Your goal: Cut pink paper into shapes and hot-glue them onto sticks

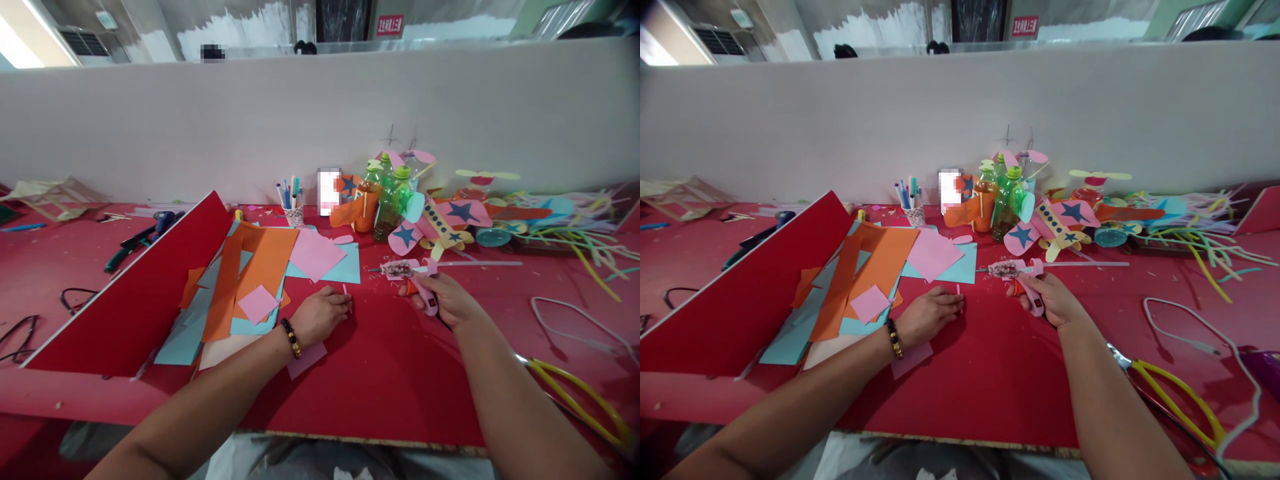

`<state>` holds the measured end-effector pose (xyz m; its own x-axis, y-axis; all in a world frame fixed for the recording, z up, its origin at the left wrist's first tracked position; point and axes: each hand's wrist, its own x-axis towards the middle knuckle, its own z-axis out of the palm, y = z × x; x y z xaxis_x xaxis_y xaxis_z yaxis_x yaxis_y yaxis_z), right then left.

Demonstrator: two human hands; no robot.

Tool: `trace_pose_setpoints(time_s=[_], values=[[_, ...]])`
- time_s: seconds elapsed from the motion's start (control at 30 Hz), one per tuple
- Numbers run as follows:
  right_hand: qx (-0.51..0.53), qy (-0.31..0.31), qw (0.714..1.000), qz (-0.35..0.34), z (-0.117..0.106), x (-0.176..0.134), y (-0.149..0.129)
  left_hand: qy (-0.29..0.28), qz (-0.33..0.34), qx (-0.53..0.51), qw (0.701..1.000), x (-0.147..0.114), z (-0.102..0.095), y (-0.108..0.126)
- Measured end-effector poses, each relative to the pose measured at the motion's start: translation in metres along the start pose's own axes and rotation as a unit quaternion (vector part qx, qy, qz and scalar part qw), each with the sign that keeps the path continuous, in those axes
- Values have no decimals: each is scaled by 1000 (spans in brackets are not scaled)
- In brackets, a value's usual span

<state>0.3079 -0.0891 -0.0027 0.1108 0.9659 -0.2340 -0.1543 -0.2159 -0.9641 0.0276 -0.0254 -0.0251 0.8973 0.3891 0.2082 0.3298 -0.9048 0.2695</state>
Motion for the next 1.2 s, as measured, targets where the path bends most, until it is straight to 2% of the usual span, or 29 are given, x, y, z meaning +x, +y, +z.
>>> trace_pose_setpoints(time_s=[0.33, 0.53, 1.2], values=[[2, 5, 1000, 0, 0, 2, 4, 22, -1, -3, 1000, -2, 4, -2], [-3, 6, 1000, 5, -1, 2, 3, 43, -54, -2, 998, -5, 3, 1], [1, -10, 1000, -5, 0, 2, 2, 19, -45, -8, 999, -4, 3, -1]])
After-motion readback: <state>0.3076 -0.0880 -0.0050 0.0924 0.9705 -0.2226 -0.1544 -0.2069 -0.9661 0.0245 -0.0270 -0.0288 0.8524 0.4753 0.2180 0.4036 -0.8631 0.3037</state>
